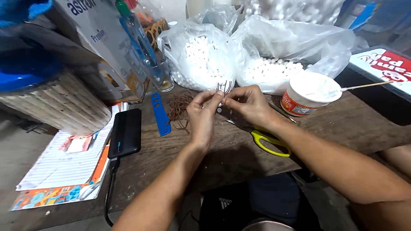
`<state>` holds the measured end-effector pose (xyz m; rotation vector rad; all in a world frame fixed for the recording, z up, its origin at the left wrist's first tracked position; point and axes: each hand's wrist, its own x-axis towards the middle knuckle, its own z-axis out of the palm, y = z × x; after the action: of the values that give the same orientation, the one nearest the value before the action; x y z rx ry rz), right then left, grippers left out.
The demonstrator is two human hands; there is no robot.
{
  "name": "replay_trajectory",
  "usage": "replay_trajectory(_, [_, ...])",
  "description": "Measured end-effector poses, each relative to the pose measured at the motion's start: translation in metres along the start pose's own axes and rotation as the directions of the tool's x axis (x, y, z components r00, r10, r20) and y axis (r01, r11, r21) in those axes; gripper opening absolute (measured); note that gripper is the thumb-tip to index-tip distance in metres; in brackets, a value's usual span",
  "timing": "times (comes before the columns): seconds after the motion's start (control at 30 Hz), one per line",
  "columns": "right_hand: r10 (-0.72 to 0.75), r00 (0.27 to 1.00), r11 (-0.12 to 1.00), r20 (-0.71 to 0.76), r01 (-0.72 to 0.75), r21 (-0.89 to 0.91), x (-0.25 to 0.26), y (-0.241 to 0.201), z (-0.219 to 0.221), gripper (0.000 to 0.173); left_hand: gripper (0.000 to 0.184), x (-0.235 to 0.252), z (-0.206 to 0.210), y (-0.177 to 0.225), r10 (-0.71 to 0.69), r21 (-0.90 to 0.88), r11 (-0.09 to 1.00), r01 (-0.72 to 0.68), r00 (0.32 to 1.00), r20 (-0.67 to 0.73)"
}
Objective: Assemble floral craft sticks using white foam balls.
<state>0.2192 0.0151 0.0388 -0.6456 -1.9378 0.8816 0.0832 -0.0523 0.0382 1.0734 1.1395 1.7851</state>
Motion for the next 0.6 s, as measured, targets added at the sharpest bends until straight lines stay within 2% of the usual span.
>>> replay_trajectory(0.13, [-0.11, 0.994, 0.972, 0.008, 0.109, -0.209, -0.004, -0.001, 0.002, 0.013, 0.006, 0.001, 0.001, -0.01, 0.168, 0.076, 0.983, -0.167, 0.986, -0.01])
replay_trajectory(0.37, [-0.265, 0.963, 0.883, 0.041, 0.26, -0.391, -0.004, 0.005, 0.003, 0.017, 0.008, 0.001, 0.0, -0.008, 0.049, 0.081, 0.995, -0.051, 0.999, 0.021])
replay_trajectory(0.47, [-0.175, 0.984, 0.928, 0.039, 0.178, -0.329, -0.004, 0.0, 0.003, 0.016, 0.008, 0.002, -0.001, -0.007, 0.032, 0.055, 0.998, -0.035, 0.998, 0.061])
replay_trajectory(0.6, [-0.023, 0.998, 0.966, 0.065, 0.039, -0.255, -0.007, -0.012, -0.003, 0.014, 0.008, 0.002, 0.001, -0.008, 0.081, 0.045, 0.995, -0.084, 0.995, 0.061])
